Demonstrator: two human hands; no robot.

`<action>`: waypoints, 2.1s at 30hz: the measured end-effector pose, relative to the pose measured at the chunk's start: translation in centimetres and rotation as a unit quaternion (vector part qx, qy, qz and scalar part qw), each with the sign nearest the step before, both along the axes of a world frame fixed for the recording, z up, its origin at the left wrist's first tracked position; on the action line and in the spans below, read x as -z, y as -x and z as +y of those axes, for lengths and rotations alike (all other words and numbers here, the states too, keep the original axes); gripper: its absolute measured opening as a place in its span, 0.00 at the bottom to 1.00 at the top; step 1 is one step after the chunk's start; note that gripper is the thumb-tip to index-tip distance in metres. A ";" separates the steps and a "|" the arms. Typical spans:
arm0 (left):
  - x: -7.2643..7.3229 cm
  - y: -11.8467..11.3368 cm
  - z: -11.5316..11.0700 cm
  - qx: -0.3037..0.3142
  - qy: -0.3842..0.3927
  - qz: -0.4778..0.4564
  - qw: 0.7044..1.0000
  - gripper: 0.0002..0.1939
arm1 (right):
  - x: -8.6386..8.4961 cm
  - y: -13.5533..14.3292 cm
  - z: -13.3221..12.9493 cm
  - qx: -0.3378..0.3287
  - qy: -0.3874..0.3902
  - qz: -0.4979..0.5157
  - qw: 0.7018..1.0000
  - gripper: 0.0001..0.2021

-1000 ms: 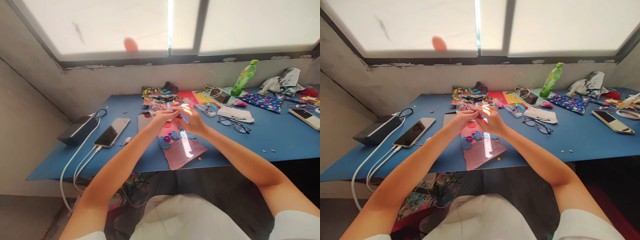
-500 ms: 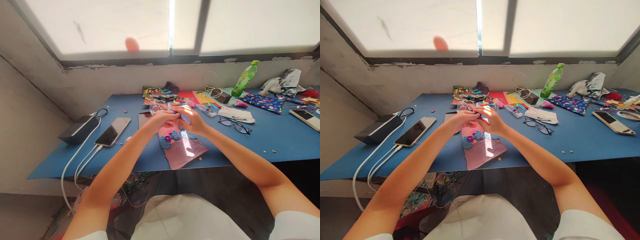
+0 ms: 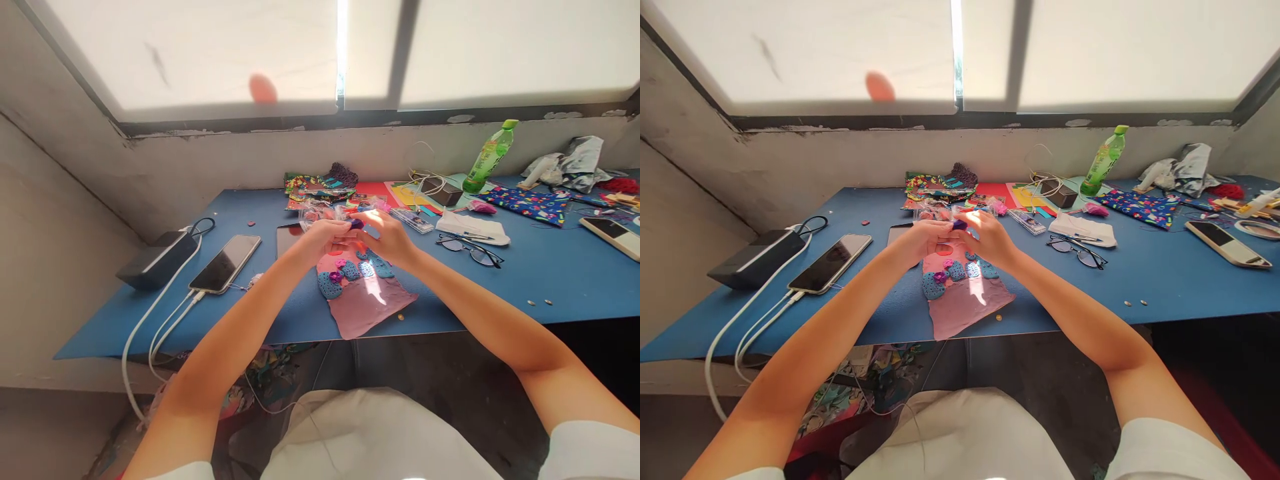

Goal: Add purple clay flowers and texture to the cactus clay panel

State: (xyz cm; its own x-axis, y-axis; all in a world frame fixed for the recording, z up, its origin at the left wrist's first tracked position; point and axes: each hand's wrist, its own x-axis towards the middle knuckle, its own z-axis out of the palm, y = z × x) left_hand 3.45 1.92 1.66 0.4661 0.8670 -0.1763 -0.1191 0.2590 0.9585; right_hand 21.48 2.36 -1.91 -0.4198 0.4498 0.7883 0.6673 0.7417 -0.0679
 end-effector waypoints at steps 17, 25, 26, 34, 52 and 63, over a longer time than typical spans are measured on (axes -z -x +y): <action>0.5 -0.9 -1.2 0.119 -0.019 -0.112 0.986 0.15 | -0.5 0.7 -2.0 -0.040 -0.054 0.052 0.996 0.14; 0.6 -1.0 -1.5 0.069 -0.083 -0.119 0.987 0.12 | -0.7 1.4 -2.4 -0.051 -0.050 0.078 0.994 0.19; 0.7 -1.0 -1.4 0.068 -0.085 -0.115 0.987 0.12 | -0.7 1.4 -2.4 -0.052 -0.050 0.086 0.994 0.20; 0.7 -1.0 -1.1 0.046 -0.059 -0.109 0.991 0.11 | -0.3 1.2 -1.8 -0.017 -0.029 0.108 0.994 0.13; 1.2 -0.7 -0.5 -0.024 -0.081 -0.035 0.996 0.12 | -0.4 0.8 -1.2 0.011 -0.041 0.077 0.996 0.10; 0.9 -0.6 -0.3 -0.045 -0.107 -0.006 0.993 0.13 | -0.2 0.7 -0.9 0.013 -0.016 0.066 0.998 0.08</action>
